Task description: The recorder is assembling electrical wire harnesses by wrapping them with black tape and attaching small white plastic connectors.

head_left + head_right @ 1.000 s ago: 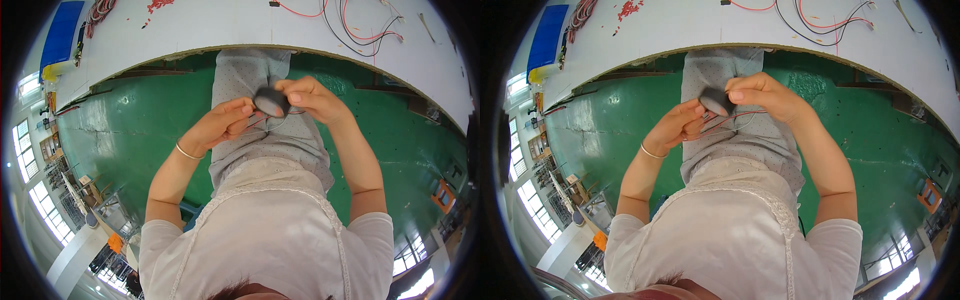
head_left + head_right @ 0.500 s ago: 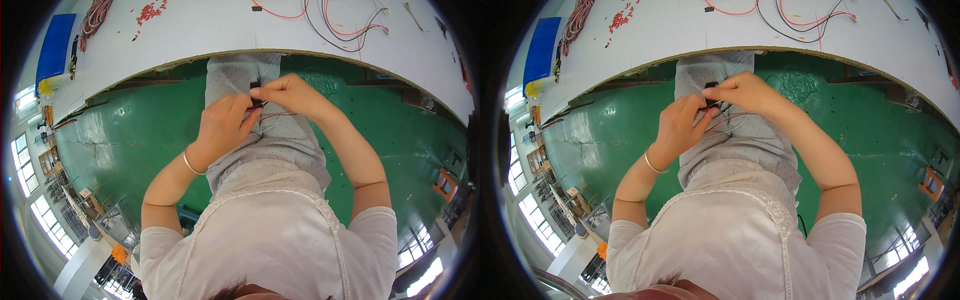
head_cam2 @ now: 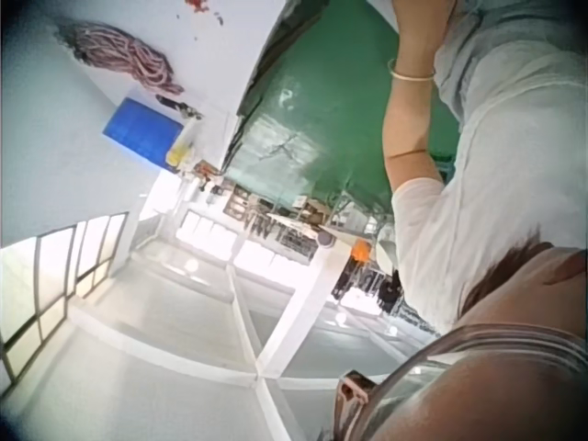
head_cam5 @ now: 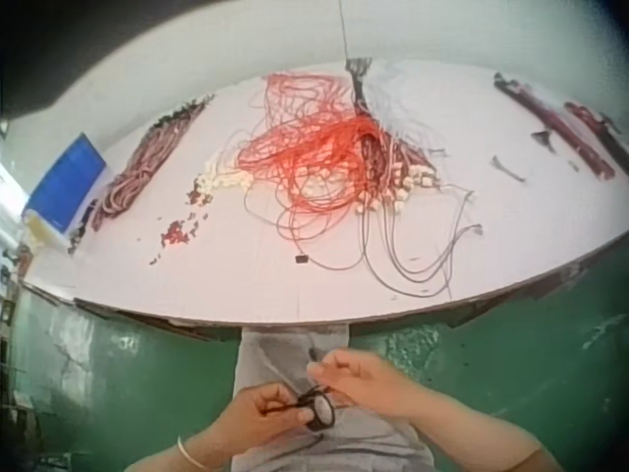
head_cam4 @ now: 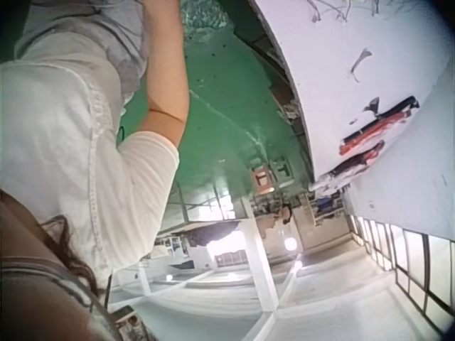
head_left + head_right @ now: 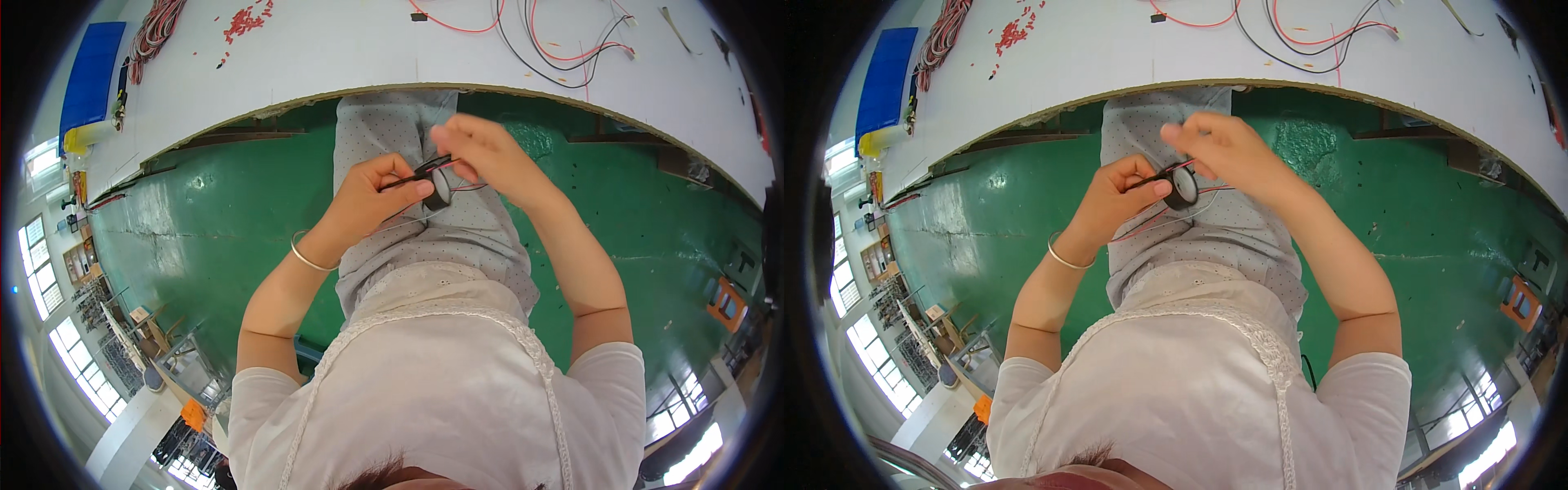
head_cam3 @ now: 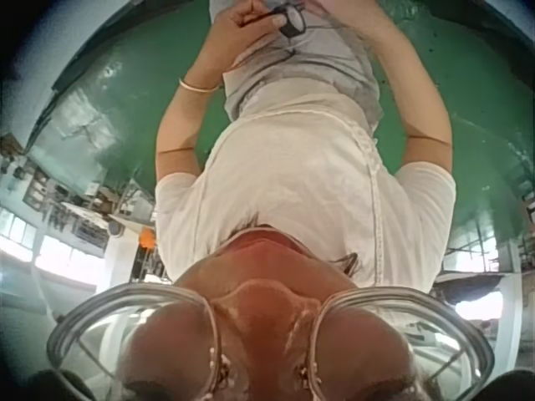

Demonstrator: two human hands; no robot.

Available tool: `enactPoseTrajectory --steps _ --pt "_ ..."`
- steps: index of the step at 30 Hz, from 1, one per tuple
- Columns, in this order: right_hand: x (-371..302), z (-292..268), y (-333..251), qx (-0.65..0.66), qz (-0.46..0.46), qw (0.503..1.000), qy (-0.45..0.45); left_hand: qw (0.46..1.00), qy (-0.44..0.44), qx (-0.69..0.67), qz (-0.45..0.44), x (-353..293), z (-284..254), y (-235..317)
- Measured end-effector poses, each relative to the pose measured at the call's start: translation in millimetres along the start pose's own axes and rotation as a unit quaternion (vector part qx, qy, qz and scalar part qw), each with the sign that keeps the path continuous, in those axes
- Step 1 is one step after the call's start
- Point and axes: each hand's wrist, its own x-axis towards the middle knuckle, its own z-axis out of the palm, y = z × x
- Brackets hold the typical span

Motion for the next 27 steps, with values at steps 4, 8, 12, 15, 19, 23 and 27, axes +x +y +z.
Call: enactPoseTrajectory --steps 4,8,12,15,19,23,27 --pt "1.9 2.0 -13.6 -0.207 0.072 0.975 -0.035 0.922 0.108 0.326 0.18 -2.1 11.1 4.3" --pt "9.9 -5.9 -2.8 -0.126 0.011 0.991 -0.05 0.78 0.173 0.464 0.383 5.6 15.2 -9.1" --pt "-0.2 -9.7 -1.5 -0.002 0.073 0.997 0.018 0.962 0.116 0.197 0.148 -6.3 12.1 -3.7" --pt "-4.1 -15.6 -0.8 0.055 0.017 0.998 0.003 0.99 -0.06 -0.119 -0.047 -5.2 -5.6 -1.9" --pt "-6.8 -29.0 -2.3 -0.055 -0.111 0.99 -0.067 0.993 -0.079 -0.032 -0.08 2.5 -8.7 18.4" --pt "-17.7 -26.1 -7.6 -0.152 -0.149 0.974 -0.084 0.978 -0.156 0.132 0.032 13.8 -11.2 28.8" --pt "-14.8 -35.5 -12.9 -0.2 -0.121 0.972 0.002 0.986 -0.069 0.148 0.035 18.2 1.4 40.6"
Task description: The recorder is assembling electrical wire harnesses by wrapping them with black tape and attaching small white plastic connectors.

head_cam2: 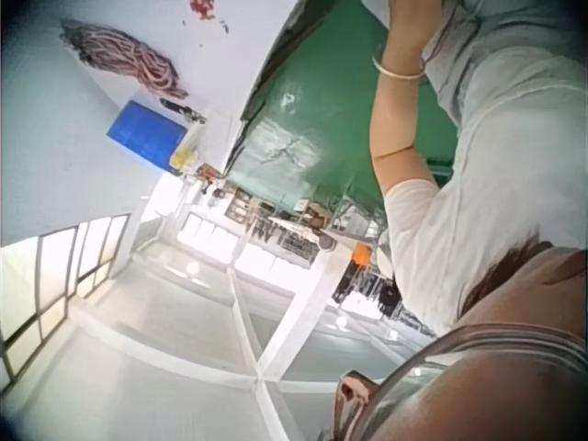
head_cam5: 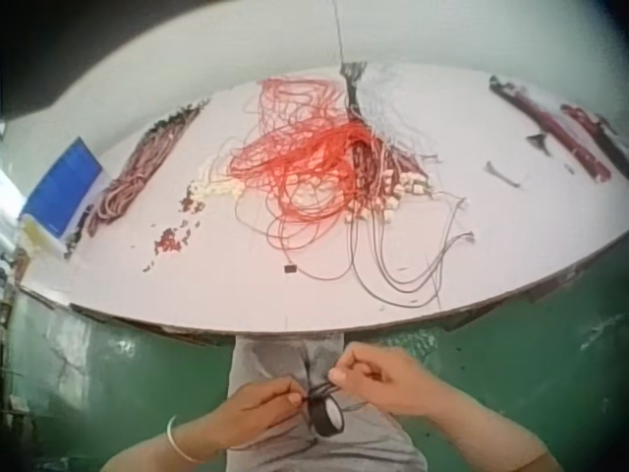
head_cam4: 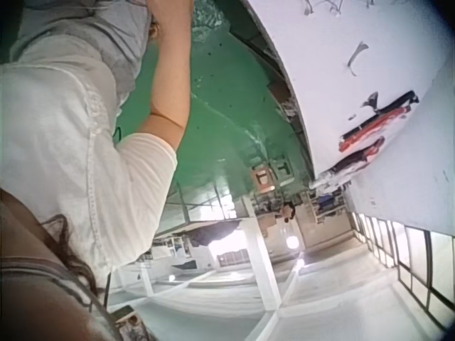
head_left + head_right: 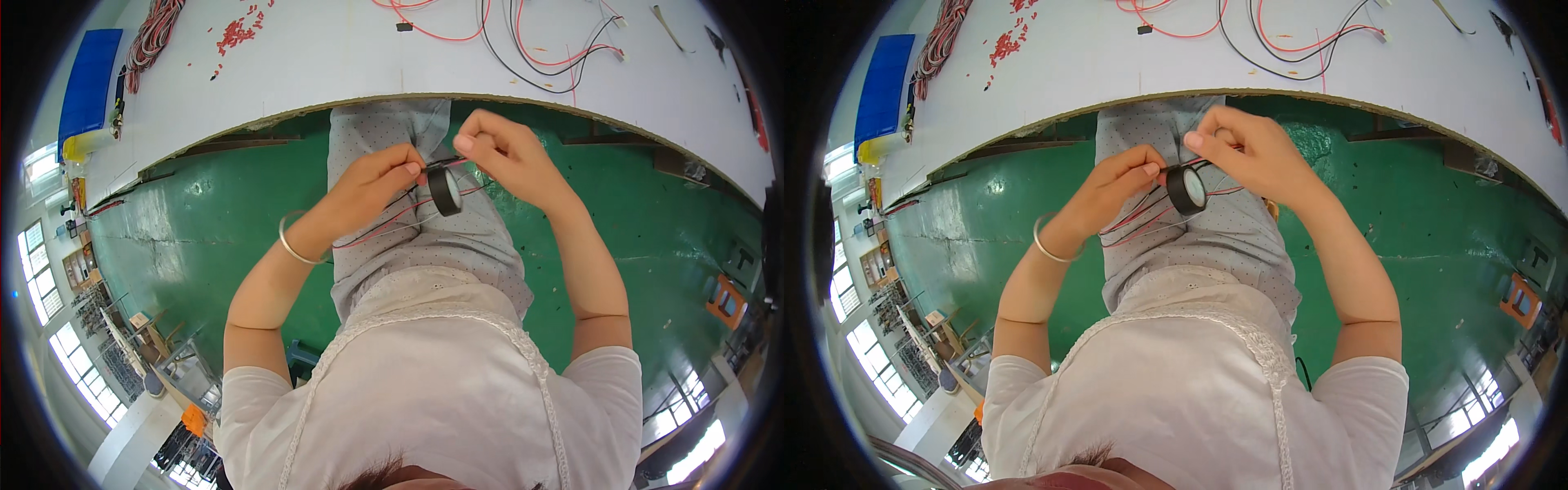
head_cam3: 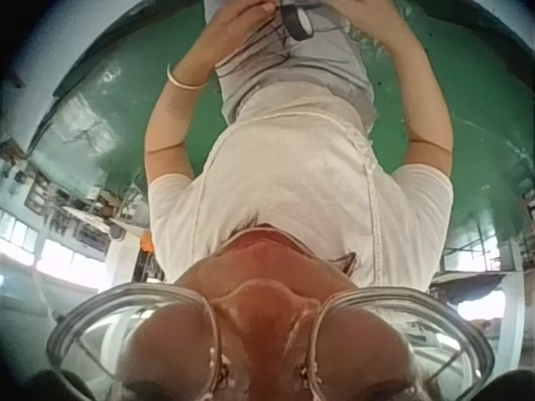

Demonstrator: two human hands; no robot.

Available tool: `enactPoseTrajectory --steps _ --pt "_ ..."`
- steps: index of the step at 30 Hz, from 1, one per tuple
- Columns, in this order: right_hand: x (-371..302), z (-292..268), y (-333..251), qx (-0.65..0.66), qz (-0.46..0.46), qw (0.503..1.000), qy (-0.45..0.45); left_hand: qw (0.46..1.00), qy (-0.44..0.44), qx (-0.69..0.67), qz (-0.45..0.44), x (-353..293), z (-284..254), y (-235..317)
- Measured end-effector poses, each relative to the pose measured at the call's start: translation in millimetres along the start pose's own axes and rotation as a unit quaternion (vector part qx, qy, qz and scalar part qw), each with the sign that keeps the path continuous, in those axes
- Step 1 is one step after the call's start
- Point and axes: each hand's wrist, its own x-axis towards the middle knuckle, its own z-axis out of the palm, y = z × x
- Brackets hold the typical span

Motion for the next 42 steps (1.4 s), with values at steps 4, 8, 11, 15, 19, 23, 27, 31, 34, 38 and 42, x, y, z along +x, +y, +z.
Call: enactPoseTrajectory --steps 4,8,11,15,19,23,27,31,34,38,42 --pt "5.0 10.1 -8.2 -0.083 0.123 0.989 -0.02 0.978 0.058 0.192 0.059 -6.8 15.0 2.4" --pt "11.8 17.7 8.0 0.035 0.149 0.983 -0.098 0.885 0.168 0.337 0.273 -4.8 26.0 -12.5" --pt "11.2 22.4 6.3 0.15 0.123 0.98 -0.034 0.883 0.199 0.31 0.292 -3.6 31.2 -24.5" --pt "4.1 15.3 4.1 0.21 0.141 0.967 -0.011 0.971 0.006 -0.228 -0.075 -11.6 14.2 -22.7" --pt "-5.0 5.3 16.4 0.239 0.052 0.966 -0.083 0.904 -0.061 -0.397 -0.147 -11.3 7.8 -20.5" --pt "-2.9 16.8 12.9 0.164 0.093 0.982 -0.002 0.966 -0.021 -0.242 -0.092 -6.4 11.8 -15.4" --pt "-0.8 14.6 -4.7 -0.008 0.133 0.991 0.018 0.984 0.131 0.077 0.093 -3.8 28.3 -10.6" --pt "5.6 10.6 1.6 0.034 0.136 0.99 -0.012 0.926 0.206 0.248 0.198 0.2 44.9 -6.9" --pt "0.9 5.1 -1.8 0.197 0.14 0.97 0.006 0.899 0.228 0.288 0.237 1.1 39.1 -16.7" --pt "-9.2 -1.9 3.6 0.221 0.07 0.972 -0.046 0.964 -0.007 -0.255 -0.076 -5.7 22.9 -16.0" --pt "-13.8 -8.2 13.9 0.267 -0.011 0.96 -0.08 0.971 -0.079 -0.196 -0.109 -2.1 14.6 -18.4"
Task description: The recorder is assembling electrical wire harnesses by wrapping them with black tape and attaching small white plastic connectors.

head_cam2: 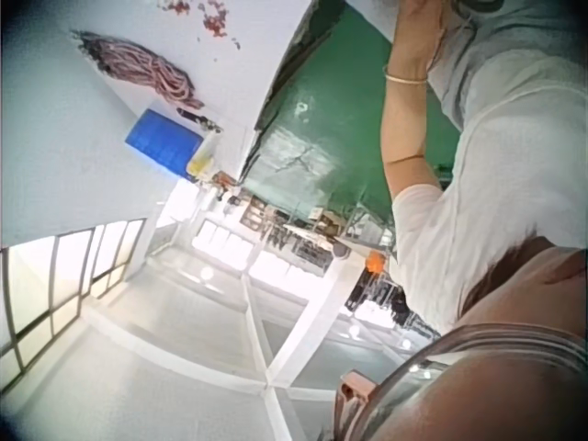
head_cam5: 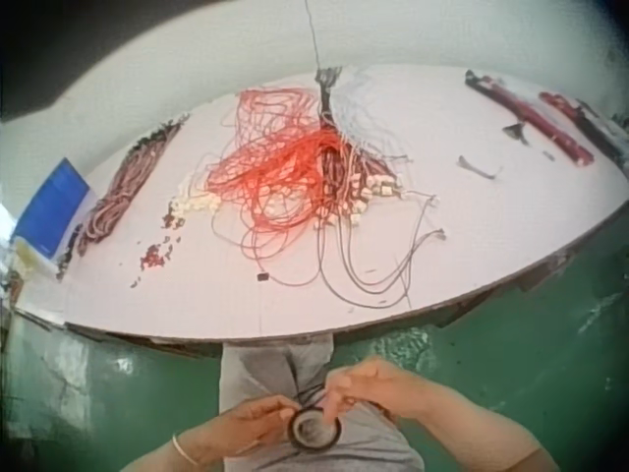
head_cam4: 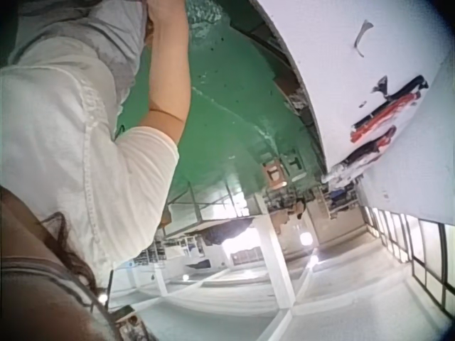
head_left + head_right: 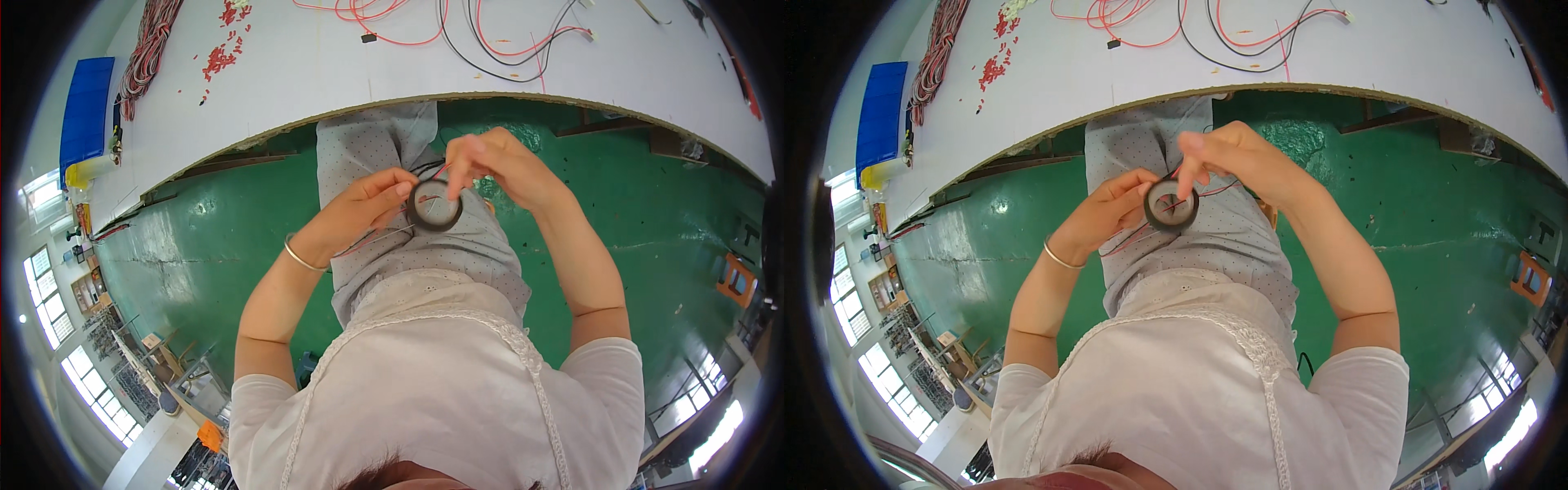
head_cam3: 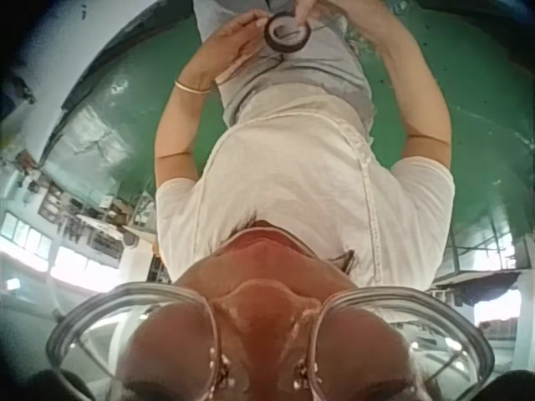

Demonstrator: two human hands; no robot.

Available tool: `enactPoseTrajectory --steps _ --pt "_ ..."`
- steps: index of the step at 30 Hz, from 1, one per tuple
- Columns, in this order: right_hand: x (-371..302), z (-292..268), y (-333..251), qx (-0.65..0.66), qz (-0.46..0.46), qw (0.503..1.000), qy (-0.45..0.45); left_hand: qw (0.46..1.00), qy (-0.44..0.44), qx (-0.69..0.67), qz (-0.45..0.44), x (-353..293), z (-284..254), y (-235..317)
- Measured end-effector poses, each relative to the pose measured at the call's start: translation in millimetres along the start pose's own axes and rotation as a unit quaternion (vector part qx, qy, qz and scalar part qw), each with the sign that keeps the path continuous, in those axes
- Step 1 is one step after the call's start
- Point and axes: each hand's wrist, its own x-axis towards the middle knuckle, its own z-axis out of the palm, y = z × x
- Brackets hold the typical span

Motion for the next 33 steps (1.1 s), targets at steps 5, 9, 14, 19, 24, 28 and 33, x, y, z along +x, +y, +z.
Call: enactPoseTrajectory --steps 5,9,14,19,24,28,33 --pt "5.3 12.6 -7.7 -0.299 0.07 0.946 0.108 0.966 0.03 0.198 0.162 10.0 1.7 6.8" --pt "8.4 10.1 -9.4 -0.346 0.152 0.921 0.093 0.868 0.157 0.428 0.198 -0.8 23.8 18.7" --pt "14.5 11.9 10.1 -0.068 0.18 0.976 0.105 0.744 0.237 0.488 0.389 10.6 29.1 -7.4" --pt "1.4 9.3 9.3 0.007 0.079 0.993 0.09 0.983 0.104 0.113 0.105 -5.2 10.5 -5.5" --pt "-8.5 -0.2 -8.0 -0.176 -0.015 0.984 -0.039 1.0 -0.025 -0.012 0.008 -6.5 3.8 6.1" --pt "-11.6 4.0 -9.2 -0.206 0.037 0.976 0.06 0.989 -0.003 0.114 0.098 4.0 8.4 10.5" --pt "-4.7 7.9 -6.2 -0.303 0.106 0.94 0.114 0.874 0.178 0.385 0.238 8.7 30.4 10.7"
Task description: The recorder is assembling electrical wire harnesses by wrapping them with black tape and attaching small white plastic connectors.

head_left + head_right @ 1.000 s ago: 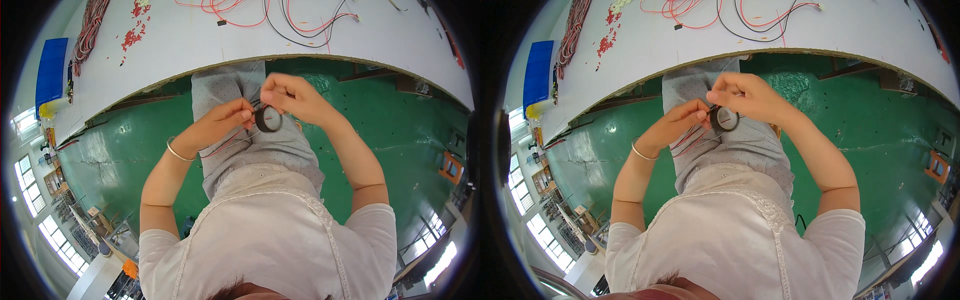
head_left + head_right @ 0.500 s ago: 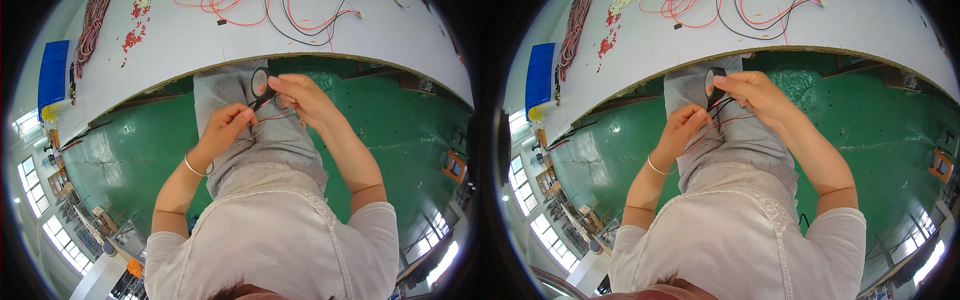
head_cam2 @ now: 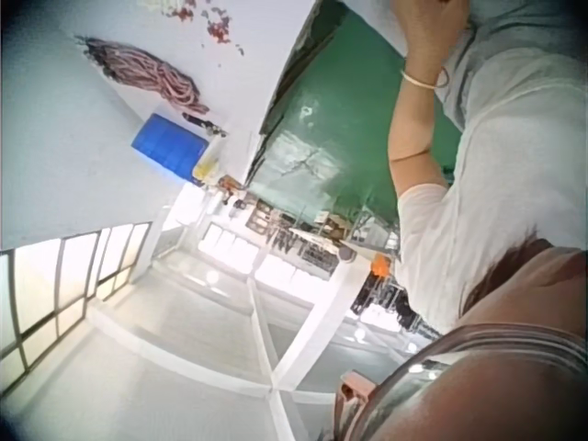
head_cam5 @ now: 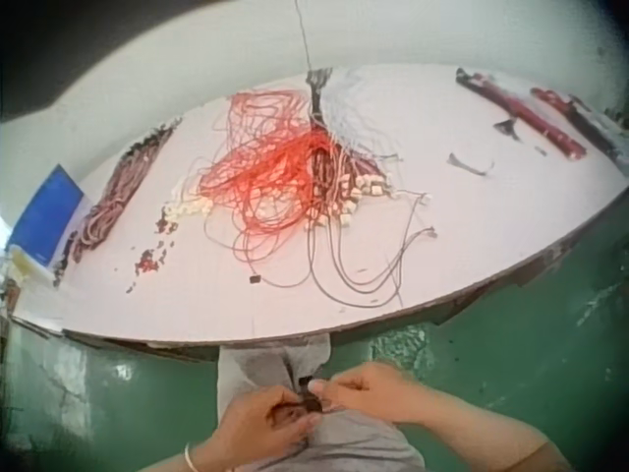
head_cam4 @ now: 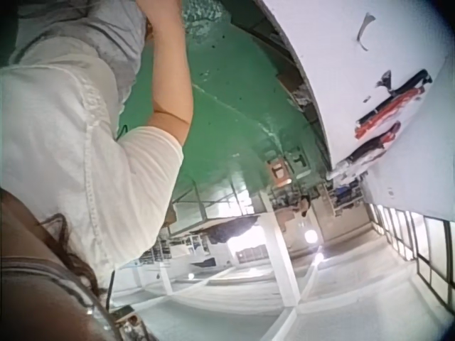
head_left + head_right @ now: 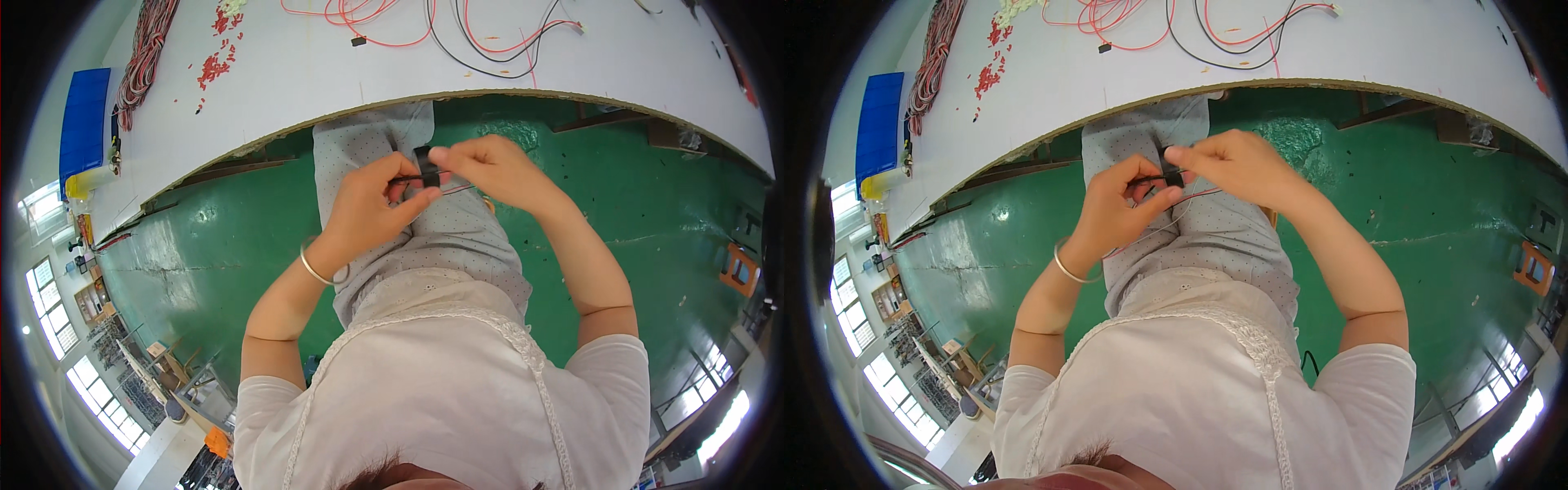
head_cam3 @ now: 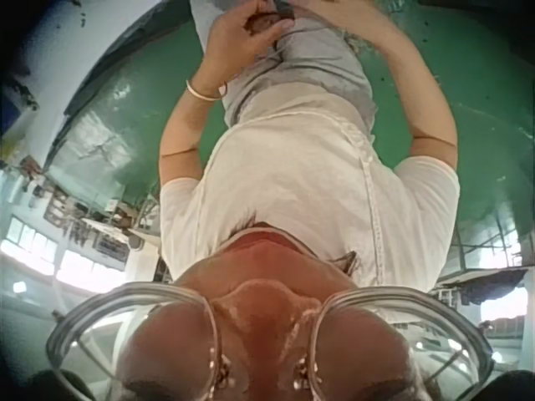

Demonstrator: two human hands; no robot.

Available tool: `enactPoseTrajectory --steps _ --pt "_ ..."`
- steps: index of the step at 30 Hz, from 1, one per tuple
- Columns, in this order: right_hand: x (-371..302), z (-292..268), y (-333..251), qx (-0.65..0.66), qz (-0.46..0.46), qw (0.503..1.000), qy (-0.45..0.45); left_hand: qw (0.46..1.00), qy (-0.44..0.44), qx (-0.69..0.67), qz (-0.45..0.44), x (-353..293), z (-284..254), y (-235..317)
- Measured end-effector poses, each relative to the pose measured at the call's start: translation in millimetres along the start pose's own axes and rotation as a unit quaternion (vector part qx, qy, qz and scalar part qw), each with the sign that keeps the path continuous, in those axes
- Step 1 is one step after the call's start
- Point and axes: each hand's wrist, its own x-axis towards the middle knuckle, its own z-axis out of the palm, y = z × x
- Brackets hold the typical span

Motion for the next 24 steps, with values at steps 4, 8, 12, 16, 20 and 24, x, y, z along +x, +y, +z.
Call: enactPoseTrajectory --steps 4,8,12,16,20,24 --pt "8.3 3.3 5.3 0.074 0.039 0.995 -0.057 0.981 0.08 0.117 0.132 -5.2 14.7 0.6" --pt "2.6 5.5 -0.8 0.255 0.067 0.965 -0.004 0.995 0.037 -0.089 0.018 -13.8 13.7 -12.4" --pt "-6.0 0.4 14.0 0.284 -0.03 0.958 0.004 0.827 -0.175 -0.481 -0.235 -14.3 -9.2 -17.7" --pt "-9.6 -7.5 10.2 0.231 -0.052 0.97 -0.049 0.83 -0.211 -0.466 -0.221 -5.9 -14.1 -14.9" --pt "-12.8 -3.7 0.4 -0.014 0.002 0.997 0.07 0.942 -0.132 -0.291 -0.107 0.3 -1.6 -11.8" --pt "-6.9 -0.9 6.9 -0.018 0.067 0.998 -0.005 0.994 0.045 0.061 0.085 -1.4 14.8 0.2"
